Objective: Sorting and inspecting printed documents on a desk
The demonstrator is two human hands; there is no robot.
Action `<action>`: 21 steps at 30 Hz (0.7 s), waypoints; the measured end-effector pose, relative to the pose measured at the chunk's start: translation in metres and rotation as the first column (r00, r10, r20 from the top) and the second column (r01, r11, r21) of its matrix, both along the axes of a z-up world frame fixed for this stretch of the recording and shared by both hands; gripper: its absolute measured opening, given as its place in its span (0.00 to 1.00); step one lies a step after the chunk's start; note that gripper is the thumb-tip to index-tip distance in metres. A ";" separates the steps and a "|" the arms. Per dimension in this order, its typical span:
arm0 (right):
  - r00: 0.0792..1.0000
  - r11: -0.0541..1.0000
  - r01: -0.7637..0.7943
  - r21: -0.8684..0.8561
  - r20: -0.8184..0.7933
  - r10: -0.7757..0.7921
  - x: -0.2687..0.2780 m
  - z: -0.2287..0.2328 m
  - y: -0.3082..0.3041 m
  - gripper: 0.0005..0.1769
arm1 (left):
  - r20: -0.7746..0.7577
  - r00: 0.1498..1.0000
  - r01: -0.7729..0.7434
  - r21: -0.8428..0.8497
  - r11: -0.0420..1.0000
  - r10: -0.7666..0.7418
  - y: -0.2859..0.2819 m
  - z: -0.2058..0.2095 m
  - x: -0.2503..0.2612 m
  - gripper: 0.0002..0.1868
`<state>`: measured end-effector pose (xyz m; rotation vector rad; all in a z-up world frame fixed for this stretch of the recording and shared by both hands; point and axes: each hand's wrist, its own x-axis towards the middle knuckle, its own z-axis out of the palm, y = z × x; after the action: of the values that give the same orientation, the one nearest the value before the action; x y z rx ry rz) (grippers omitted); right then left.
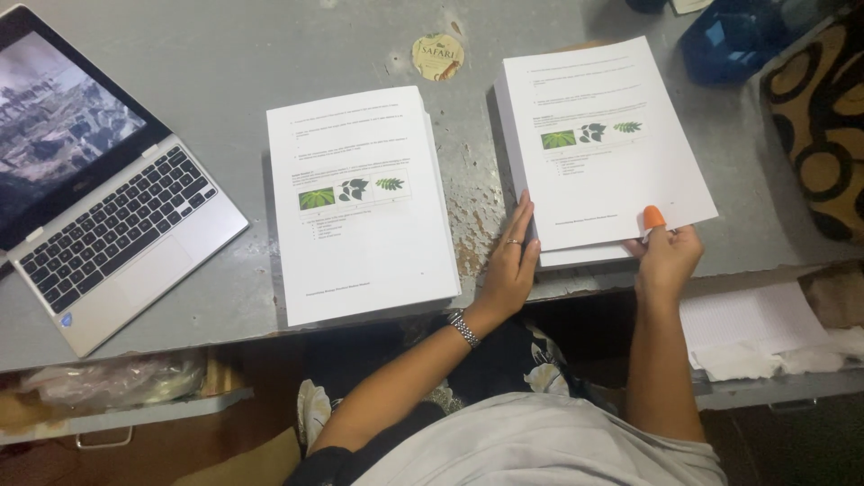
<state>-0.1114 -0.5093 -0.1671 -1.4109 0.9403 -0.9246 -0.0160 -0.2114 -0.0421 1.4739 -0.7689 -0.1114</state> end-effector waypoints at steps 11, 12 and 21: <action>0.990 0.993 -0.088 0.073 -0.102 0.096 -0.002 0.097 0.048 0.23 | 0.005 1.000 0.001 0.028 1.000 -0.001 0.000 -0.001 0.000 0.27; 0.991 0.994 -0.083 0.073 -0.102 0.091 -0.010 0.117 0.052 0.23 | 0.004 1.000 0.006 0.027 1.000 -0.006 0.001 0.001 0.000 0.27; 0.937 0.999 0.006 -0.032 -0.349 -0.017 -0.038 0.229 0.096 0.31 | -0.061 0.997 0.054 0.087 0.995 -0.049 0.006 0.016 -0.002 0.30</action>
<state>-0.1492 -0.4128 0.0621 -1.6304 1.2027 -0.7093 -0.0184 -0.2059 -0.0256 1.5283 -0.7627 -0.2300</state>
